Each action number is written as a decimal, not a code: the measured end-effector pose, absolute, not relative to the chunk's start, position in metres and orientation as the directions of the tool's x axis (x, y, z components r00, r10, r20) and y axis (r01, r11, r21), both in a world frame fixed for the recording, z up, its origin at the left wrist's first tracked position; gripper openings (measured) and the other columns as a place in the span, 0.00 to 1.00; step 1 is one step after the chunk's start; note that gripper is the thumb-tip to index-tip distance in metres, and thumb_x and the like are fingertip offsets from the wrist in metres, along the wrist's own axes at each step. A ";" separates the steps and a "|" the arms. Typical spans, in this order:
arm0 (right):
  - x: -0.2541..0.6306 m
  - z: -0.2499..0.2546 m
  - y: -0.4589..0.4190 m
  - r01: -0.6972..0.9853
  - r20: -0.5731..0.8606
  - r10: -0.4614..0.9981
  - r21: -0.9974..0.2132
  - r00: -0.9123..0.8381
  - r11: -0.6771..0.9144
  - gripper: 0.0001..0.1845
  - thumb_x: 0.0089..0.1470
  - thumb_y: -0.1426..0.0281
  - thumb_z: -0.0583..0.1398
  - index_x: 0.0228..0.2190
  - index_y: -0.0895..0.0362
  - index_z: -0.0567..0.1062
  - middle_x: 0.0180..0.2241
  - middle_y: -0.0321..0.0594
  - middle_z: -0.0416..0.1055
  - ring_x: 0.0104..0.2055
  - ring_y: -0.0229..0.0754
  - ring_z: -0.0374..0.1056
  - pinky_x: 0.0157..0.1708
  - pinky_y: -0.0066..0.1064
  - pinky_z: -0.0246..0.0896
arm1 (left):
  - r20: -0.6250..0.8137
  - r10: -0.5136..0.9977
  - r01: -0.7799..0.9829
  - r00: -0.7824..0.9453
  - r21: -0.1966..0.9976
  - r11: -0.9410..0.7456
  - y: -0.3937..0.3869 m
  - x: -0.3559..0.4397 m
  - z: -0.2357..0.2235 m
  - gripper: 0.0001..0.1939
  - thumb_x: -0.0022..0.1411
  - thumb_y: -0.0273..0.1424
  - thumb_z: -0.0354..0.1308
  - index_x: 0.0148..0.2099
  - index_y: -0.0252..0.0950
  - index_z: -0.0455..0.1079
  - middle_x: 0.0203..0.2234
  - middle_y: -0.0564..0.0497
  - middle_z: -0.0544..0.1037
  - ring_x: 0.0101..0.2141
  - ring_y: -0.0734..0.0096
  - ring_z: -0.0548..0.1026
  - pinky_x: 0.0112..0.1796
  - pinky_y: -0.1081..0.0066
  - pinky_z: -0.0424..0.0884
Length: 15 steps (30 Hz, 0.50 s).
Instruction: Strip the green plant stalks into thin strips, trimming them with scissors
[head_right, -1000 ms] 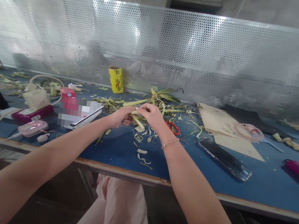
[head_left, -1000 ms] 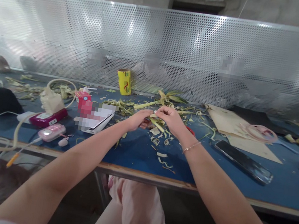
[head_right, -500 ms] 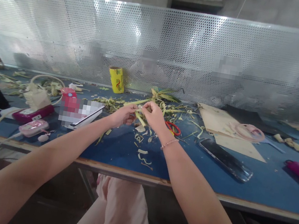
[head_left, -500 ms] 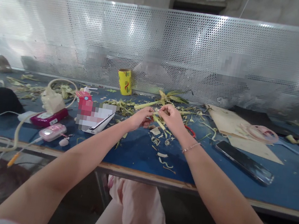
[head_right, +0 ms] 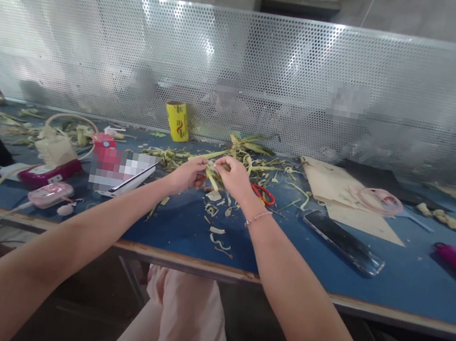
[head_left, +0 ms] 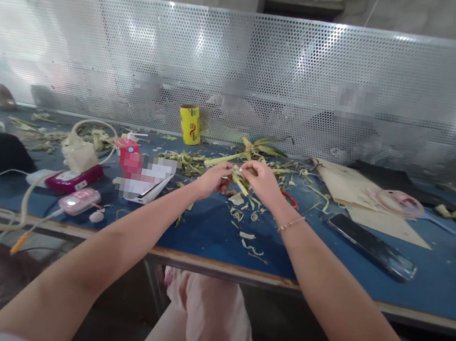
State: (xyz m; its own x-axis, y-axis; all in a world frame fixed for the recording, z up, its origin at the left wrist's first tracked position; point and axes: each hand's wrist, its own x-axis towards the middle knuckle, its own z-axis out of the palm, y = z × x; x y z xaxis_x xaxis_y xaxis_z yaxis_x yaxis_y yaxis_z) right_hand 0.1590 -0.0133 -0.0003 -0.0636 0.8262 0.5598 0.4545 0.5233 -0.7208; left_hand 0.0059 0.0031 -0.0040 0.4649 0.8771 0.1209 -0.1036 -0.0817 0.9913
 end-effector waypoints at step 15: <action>0.150 -0.006 -0.010 0.429 0.524 0.851 -0.761 -0.035 0.486 0.04 0.50 0.67 0.52 0.29 0.54 0.64 0.27 0.35 0.64 0.30 0.39 0.61 0.35 0.33 0.56 | 0.128 0.921 -0.166 0.369 0.984 -0.071 0.001 0.008 -0.004 0.11 0.53 0.33 0.60 0.30 0.31 0.63 0.19 0.56 0.69 0.22 0.82 0.68 0.29 0.76 0.67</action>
State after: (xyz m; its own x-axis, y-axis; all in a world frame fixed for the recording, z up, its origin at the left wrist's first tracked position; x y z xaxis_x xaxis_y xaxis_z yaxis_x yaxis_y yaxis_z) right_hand 0.1501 -0.0103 -0.0060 -0.0352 0.8510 0.5239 0.4289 0.4864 -0.7613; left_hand 0.0083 0.0012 -0.0037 0.3687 0.9207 0.1282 -0.1660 -0.0705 0.9836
